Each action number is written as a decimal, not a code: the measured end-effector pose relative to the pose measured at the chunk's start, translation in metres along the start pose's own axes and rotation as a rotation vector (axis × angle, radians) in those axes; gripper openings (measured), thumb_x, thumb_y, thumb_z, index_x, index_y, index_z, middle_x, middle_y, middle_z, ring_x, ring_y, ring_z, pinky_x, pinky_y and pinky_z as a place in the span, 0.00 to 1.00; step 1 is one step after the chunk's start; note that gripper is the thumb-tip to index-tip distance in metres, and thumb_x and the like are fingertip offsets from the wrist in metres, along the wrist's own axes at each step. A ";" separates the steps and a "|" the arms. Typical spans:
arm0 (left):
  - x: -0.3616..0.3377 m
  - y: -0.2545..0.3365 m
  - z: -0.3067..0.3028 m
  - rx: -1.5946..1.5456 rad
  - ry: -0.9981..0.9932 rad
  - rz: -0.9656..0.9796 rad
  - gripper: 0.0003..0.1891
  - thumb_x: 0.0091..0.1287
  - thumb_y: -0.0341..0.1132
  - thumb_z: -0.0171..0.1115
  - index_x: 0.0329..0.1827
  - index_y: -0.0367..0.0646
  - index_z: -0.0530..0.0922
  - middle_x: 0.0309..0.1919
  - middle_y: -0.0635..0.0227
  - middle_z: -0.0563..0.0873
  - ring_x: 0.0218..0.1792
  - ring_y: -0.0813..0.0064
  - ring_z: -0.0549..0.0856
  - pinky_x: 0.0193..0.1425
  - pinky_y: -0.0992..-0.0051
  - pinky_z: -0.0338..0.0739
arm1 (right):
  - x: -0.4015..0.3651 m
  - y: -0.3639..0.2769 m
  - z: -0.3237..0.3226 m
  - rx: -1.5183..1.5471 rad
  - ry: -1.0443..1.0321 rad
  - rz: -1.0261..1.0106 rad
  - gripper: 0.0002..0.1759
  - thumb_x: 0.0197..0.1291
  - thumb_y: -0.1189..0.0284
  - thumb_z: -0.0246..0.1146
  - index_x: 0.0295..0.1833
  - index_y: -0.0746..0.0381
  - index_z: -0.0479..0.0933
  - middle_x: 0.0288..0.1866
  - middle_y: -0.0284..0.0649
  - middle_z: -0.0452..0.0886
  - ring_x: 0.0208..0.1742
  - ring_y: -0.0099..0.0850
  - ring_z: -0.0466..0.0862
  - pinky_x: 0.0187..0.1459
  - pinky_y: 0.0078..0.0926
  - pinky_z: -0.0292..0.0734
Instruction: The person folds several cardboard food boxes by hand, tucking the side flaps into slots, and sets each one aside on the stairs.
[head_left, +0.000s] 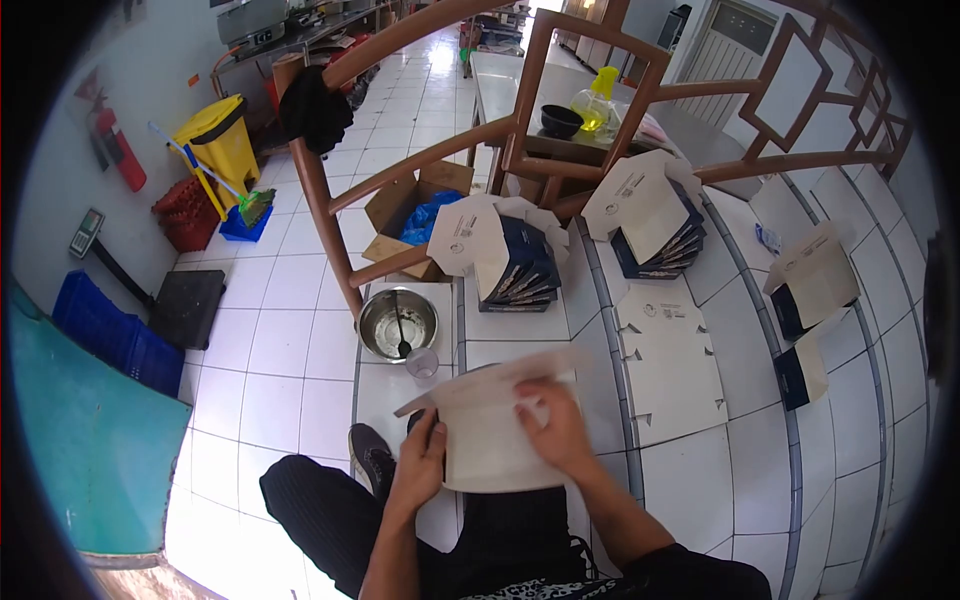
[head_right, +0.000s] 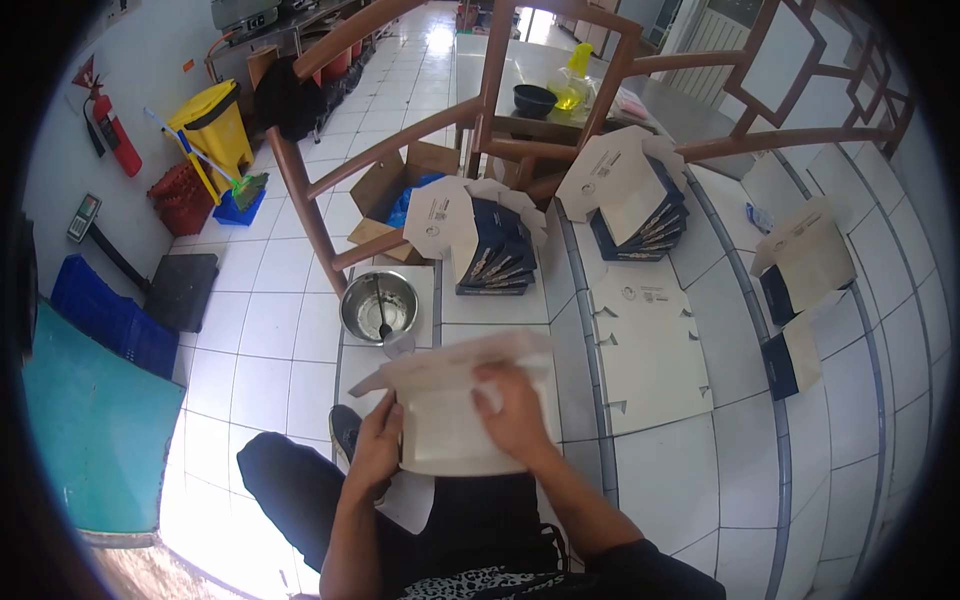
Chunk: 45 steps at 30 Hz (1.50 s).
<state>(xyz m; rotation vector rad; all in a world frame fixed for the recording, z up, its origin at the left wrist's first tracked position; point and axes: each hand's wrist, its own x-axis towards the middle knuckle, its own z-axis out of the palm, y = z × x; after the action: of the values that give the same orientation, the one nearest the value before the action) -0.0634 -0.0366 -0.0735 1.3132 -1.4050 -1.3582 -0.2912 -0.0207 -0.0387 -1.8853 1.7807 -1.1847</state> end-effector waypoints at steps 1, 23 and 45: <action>0.000 0.014 -0.007 0.026 0.004 -0.001 0.26 0.83 0.40 0.53 0.75 0.27 0.72 0.55 0.40 0.88 0.57 0.58 0.88 0.66 0.66 0.77 | 0.002 0.006 -0.010 -0.116 0.077 0.014 0.23 0.57 0.77 0.74 0.59 0.65 0.79 0.49 0.48 0.84 0.55 0.46 0.84 0.57 0.39 0.79; -0.005 0.064 0.008 0.793 0.254 0.350 0.23 0.67 0.49 0.71 0.57 0.41 0.83 0.52 0.57 0.85 0.54 0.51 0.83 0.61 0.57 0.78 | -0.007 0.017 -0.027 0.222 -0.145 0.340 0.18 0.71 0.68 0.64 0.52 0.74 0.84 0.34 0.54 0.88 0.35 0.37 0.90 0.39 0.35 0.80; -0.006 0.029 0.085 0.071 -0.134 0.185 0.12 0.75 0.30 0.58 0.53 0.29 0.80 0.34 0.54 0.86 0.34 0.60 0.85 0.46 0.67 0.79 | 0.006 -0.044 -0.017 0.065 0.070 0.134 0.07 0.62 0.78 0.67 0.43 0.70 0.81 0.37 0.49 0.82 0.33 0.47 0.87 0.37 0.39 0.81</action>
<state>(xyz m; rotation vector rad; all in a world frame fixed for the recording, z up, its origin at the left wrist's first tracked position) -0.1496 -0.0170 -0.0563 1.1222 -1.6359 -1.3019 -0.2741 -0.0120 0.0044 -1.6796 1.8498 -1.2574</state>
